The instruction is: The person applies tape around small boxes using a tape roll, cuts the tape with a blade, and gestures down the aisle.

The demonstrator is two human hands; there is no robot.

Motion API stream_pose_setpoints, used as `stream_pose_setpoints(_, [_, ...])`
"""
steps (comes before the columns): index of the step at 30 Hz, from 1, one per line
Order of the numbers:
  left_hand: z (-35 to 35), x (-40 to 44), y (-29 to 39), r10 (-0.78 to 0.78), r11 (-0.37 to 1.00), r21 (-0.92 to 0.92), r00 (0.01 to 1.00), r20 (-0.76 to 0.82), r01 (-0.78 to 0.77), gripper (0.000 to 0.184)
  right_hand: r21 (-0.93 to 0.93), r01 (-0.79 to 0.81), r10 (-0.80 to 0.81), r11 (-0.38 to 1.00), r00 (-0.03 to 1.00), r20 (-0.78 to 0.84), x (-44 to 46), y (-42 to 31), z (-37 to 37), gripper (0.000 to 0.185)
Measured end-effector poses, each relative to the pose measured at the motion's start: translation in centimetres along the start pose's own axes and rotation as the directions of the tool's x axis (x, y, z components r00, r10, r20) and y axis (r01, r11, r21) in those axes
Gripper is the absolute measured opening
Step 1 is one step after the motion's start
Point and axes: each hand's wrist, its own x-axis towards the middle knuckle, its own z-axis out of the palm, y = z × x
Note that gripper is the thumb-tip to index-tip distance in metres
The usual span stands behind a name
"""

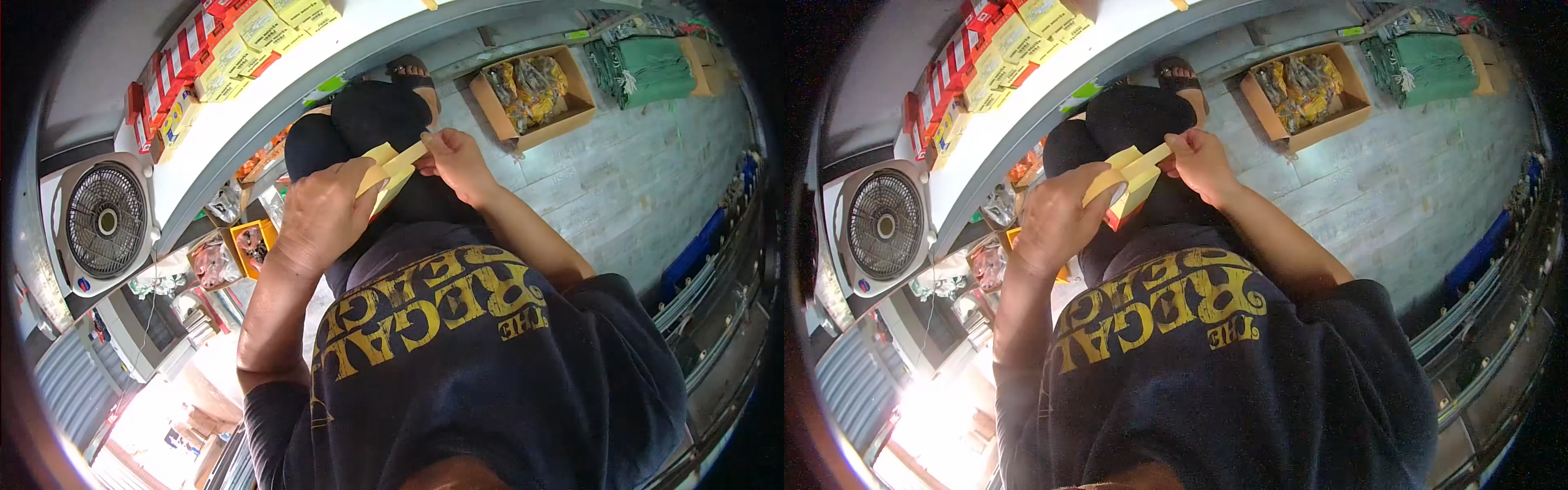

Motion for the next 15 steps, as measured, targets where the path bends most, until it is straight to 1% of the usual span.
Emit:
stream_pose_setpoints(3, [-0.3, -0.2, -0.3, -0.007, 1.0, -0.014, 1.0, -0.005, 0.006, 0.022, 0.094, -0.096, 0.095, 0.991, 0.995, 0.014, 0.0, 0.6, 0.7, 0.026])
stream_pose_setpoints(4, [-0.3, -0.3, -0.4, -0.013, 1.0, -0.022, 1.0, -0.005, 0.013, 0.022, 0.094, -0.096, 0.096, 0.991, 0.995, 0.013, -0.3, 0.5, 1.0, 0.026])
stream_pose_setpoints(7, [-0.3, -0.6, -0.8, -0.02, 0.999, -0.047, 1.0, -0.019, 0.019, 0.023, 0.247, -0.078, 0.081, 0.966, 0.997, -0.003, -1.1, 0.1, 1.9, 0.026])
stream_pose_setpoints(12, [-0.8, -0.5, -0.6, -0.039, 0.997, -0.071, 0.999, -0.026, 0.037, 0.022, 0.302, -0.129, 0.138, 0.945, 0.99, -0.01, -0.9, 1.3, 1.8, 0.024])
stream_pose_setpoints(15, [-1.1, -0.3, -0.4, -0.073, 0.994, -0.079, 0.997, -0.02, 0.071, 0.021, 0.331, -0.19, 0.192, 0.924, 0.981, 0.028, -0.9, 1.4, 1.7, 0.022])
